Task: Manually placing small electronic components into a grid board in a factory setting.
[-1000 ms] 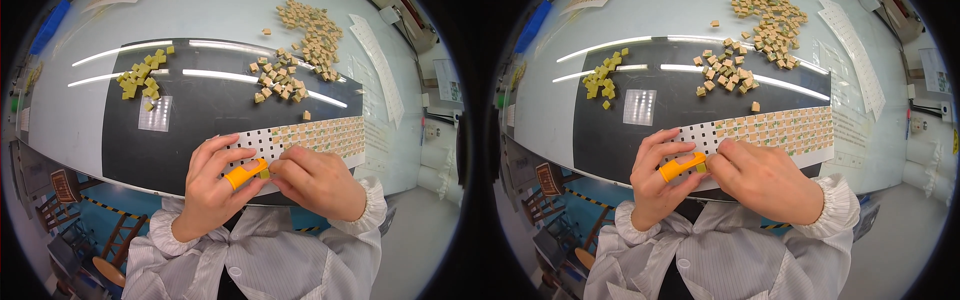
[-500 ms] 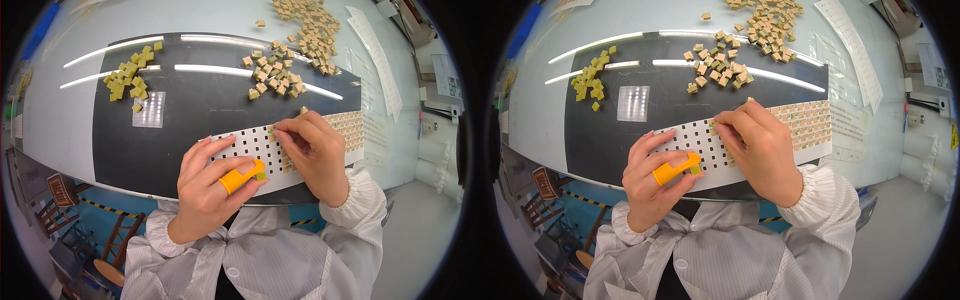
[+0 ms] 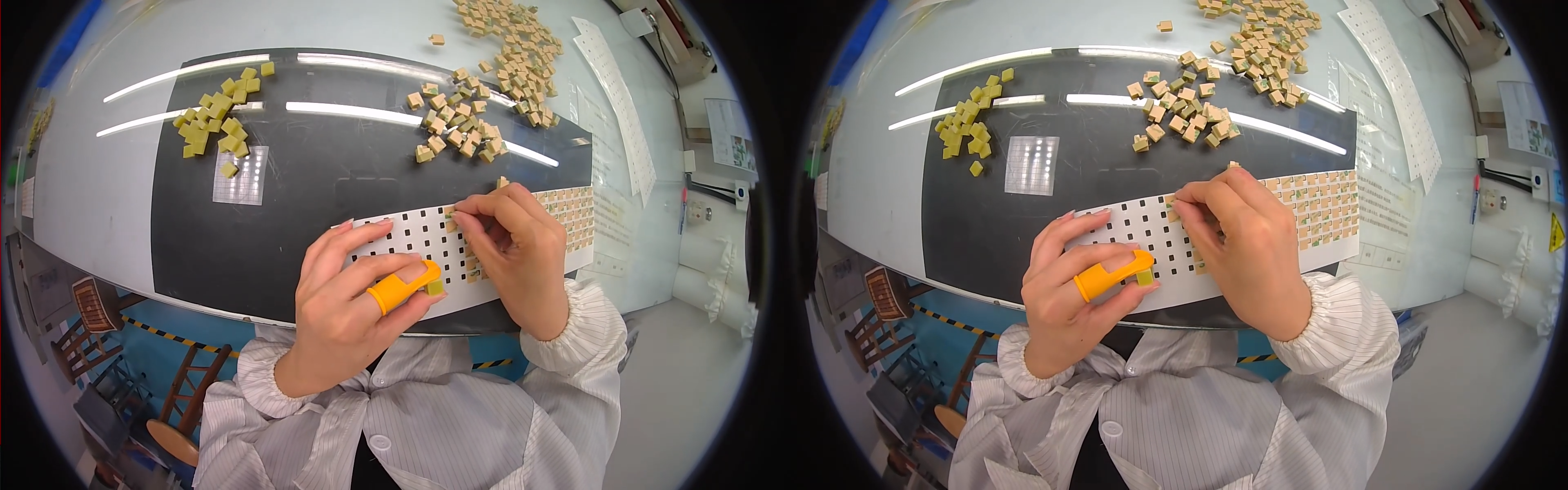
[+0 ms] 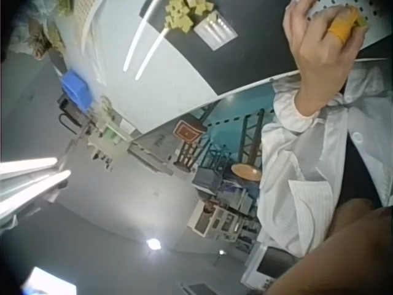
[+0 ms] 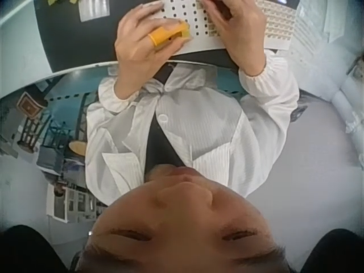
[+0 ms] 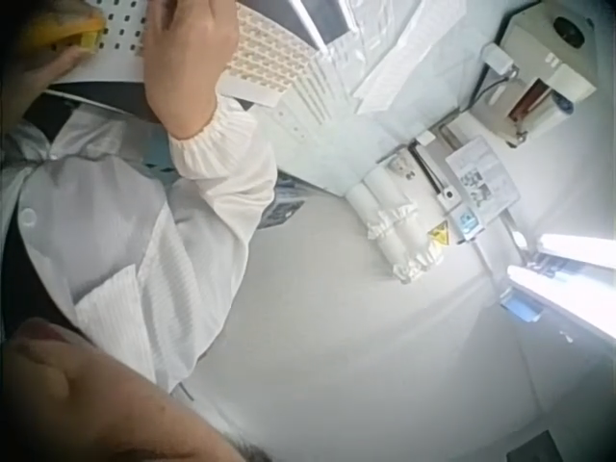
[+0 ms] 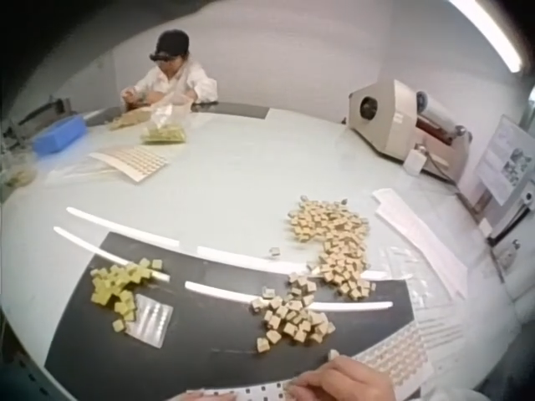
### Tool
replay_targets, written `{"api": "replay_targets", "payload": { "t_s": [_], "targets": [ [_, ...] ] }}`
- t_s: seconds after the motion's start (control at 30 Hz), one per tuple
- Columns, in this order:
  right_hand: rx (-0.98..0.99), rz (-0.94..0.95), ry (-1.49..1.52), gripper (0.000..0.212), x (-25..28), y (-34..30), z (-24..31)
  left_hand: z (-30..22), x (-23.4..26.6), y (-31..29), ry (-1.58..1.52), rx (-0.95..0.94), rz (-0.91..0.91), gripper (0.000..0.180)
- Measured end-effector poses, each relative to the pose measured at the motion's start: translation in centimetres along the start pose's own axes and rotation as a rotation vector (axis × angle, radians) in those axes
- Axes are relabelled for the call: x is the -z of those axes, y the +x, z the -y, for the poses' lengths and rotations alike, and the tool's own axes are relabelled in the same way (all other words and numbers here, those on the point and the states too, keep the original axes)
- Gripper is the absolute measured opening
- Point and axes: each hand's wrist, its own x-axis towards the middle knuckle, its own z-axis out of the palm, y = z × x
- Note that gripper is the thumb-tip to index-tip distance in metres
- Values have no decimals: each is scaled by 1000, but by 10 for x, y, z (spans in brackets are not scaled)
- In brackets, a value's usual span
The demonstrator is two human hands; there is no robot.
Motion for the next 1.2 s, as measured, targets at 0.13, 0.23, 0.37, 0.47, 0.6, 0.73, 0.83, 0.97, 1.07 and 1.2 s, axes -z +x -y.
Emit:
{"api": "replay_targets", "payload": {
  "t_s": [0.13,0.23,0.37,0.47,0.6,0.73,0.83,0.97,1.07,1.2],
  "targets": [
    [-81,20,50,10,1,4,2,0,0,0,5,4,9,28],
    [-113,47,73,10,3,7,2,0,1,0,-2,12,9,28],
    [-270,198,283,11,19,11,8,0,1,1,1,16,11,29],
    [-587,446,798,12,36,18,15,1,0,0,-9,15,8,29],
    [-750,689,847,11,39,22,15,1,1,1,-32,18,7,29],
    [-732,740,905,12,35,21,11,1,1,1,-35,13,8,29],
    [-731,750,906,11,34,21,10,1,2,1,-22,6,21,29],
    [-717,784,887,10,34,23,9,2,2,0,-24,11,25,28],
    [-711,790,883,9,33,23,9,3,2,0,-9,6,31,27],
    [-723,795,881,9,33,25,12,3,3,0,-9,7,32,28]
  ]
}}
